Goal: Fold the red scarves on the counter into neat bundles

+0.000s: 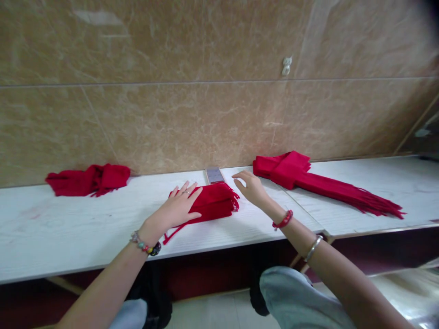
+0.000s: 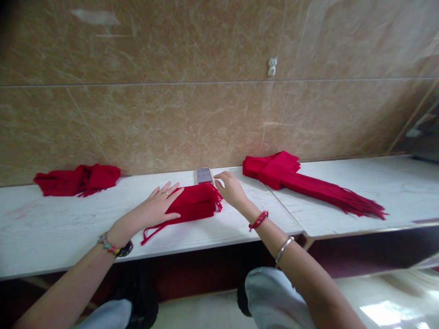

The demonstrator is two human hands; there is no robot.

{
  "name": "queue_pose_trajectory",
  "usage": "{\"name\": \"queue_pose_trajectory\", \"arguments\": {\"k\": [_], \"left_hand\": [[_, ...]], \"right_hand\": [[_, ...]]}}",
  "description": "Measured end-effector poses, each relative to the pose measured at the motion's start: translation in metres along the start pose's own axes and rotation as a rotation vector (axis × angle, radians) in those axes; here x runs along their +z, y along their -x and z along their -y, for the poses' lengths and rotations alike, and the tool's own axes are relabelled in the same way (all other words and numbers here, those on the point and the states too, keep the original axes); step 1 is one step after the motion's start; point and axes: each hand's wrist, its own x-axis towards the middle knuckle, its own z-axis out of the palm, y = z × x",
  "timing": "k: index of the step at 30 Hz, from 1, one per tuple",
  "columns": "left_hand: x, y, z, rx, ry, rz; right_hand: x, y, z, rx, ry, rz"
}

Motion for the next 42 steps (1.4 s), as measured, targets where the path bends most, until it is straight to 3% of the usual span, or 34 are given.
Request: {"name": "queue_pose_trajectory", "arguments": {"k": [3,6,11,17,25,28,33,35,39,42], "left_hand": [[0.016,-0.005,0.006,0.058,0.058,0.039],[0.026,-0.009,0.013,0.102,0.108,0.077],[0.021,-0.013,0.017,0.141,0.171,0.092],[0.020,-0.021,0.030,0.207,0.268,-0.027],[0.018,-0.023,0.037,0.082,0.204,-0.170],[0.012,-0.018,0.041,0.040,0.143,-0.199],[-0.001,-0.007,0.043,-0.007,0.058,-0.226],[-0.006,-0.005,0.042,-0.005,0.041,-0.235],[-0.005,0.000,0.042,0.041,0.048,-0.196],[0.004,0.006,0.050,0.088,0.091,-0.135]], "right_hand": [[-0.009,0.024,0.003,-0.002,0.003,0.106],[-0.004,0.046,0.013,-0.030,0.053,0.271],[0.012,0.056,0.028,0.015,0.275,0.452],[0.027,0.054,0.031,0.168,0.273,0.377],[0.056,0.048,0.038,0.291,0.144,0.308],[0.054,0.044,0.030,0.301,0.112,0.239],[0.030,0.033,-0.005,0.314,0.215,0.015],[0.021,0.030,-0.020,0.321,0.216,0.049],[0.009,0.033,-0.037,0.149,0.267,0.340],[-0.003,0.038,-0.043,0.010,0.465,0.327]]}}
